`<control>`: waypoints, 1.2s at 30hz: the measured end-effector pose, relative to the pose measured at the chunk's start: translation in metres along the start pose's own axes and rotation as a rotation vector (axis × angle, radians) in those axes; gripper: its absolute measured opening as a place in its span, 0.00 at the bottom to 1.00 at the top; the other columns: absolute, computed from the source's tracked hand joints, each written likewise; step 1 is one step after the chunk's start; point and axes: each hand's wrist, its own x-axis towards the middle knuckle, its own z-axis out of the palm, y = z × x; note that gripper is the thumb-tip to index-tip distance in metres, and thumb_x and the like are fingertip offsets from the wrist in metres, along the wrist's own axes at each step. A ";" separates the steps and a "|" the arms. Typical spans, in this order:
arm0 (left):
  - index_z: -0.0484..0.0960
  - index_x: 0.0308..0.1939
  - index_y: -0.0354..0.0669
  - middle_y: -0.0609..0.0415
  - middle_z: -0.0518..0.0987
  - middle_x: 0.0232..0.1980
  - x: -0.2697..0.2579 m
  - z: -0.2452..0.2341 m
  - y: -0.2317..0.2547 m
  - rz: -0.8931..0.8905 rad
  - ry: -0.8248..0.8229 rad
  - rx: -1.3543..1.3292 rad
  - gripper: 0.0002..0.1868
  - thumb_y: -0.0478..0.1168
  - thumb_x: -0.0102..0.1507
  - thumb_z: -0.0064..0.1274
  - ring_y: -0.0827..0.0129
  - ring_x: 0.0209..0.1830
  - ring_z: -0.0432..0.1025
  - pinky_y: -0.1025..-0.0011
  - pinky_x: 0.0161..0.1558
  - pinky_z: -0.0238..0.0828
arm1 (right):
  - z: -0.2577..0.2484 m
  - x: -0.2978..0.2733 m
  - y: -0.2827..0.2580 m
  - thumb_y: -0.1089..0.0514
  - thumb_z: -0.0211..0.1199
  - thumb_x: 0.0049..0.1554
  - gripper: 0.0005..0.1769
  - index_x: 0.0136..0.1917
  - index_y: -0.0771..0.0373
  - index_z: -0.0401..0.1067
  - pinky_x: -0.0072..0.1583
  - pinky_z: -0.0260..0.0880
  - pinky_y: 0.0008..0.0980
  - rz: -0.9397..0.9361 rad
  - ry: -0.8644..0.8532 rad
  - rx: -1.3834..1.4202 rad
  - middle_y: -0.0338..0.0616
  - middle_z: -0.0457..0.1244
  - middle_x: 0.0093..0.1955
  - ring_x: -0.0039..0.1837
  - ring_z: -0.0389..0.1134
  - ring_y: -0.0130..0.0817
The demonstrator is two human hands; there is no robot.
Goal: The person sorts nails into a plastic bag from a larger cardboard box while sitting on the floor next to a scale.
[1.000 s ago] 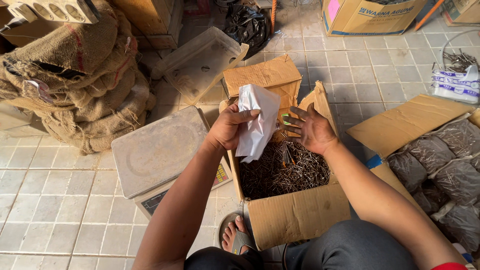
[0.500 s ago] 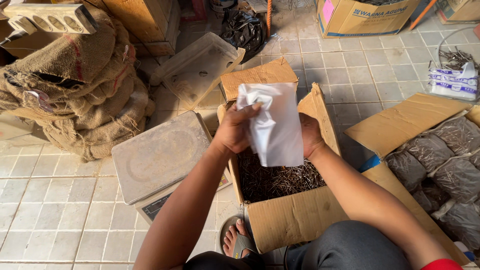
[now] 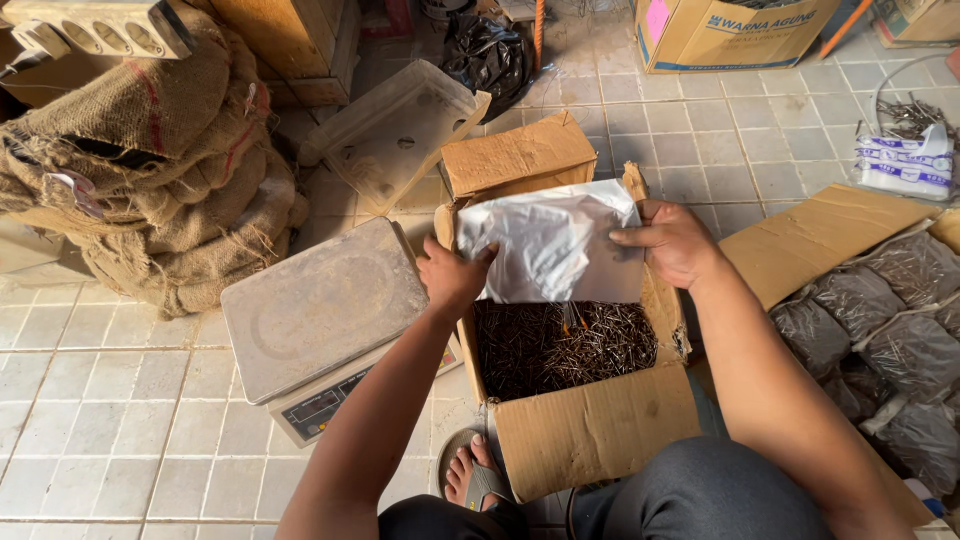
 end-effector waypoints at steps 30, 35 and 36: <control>0.75 0.42 0.37 0.42 0.73 0.28 0.012 0.061 -0.004 -0.167 -0.392 -0.646 0.12 0.31 0.53 0.50 0.58 0.21 0.73 0.64 0.19 0.74 | 0.018 0.046 0.070 0.61 0.57 0.51 0.03 0.38 0.53 0.67 0.55 0.64 0.46 0.284 0.013 0.425 0.47 0.65 0.43 0.47 0.67 0.44; 0.73 0.42 0.37 0.45 0.70 0.31 0.003 0.042 0.024 -0.256 -0.450 -0.913 0.11 0.31 0.56 0.43 0.58 0.29 0.69 0.59 0.30 0.73 | 0.036 0.042 0.080 0.59 0.56 0.52 0.04 0.41 0.57 0.63 0.54 0.63 0.43 0.402 0.077 0.469 0.48 0.63 0.48 0.50 0.65 0.42; 0.74 0.43 0.35 0.41 0.69 0.31 0.003 0.047 0.027 -0.297 -0.453 -0.962 0.12 0.33 0.56 0.45 0.53 0.30 0.68 0.54 0.30 0.71 | 0.039 0.045 0.090 0.59 0.55 0.52 0.01 0.40 0.57 0.65 0.52 0.64 0.40 0.429 0.069 0.468 0.45 0.64 0.45 0.48 0.66 0.40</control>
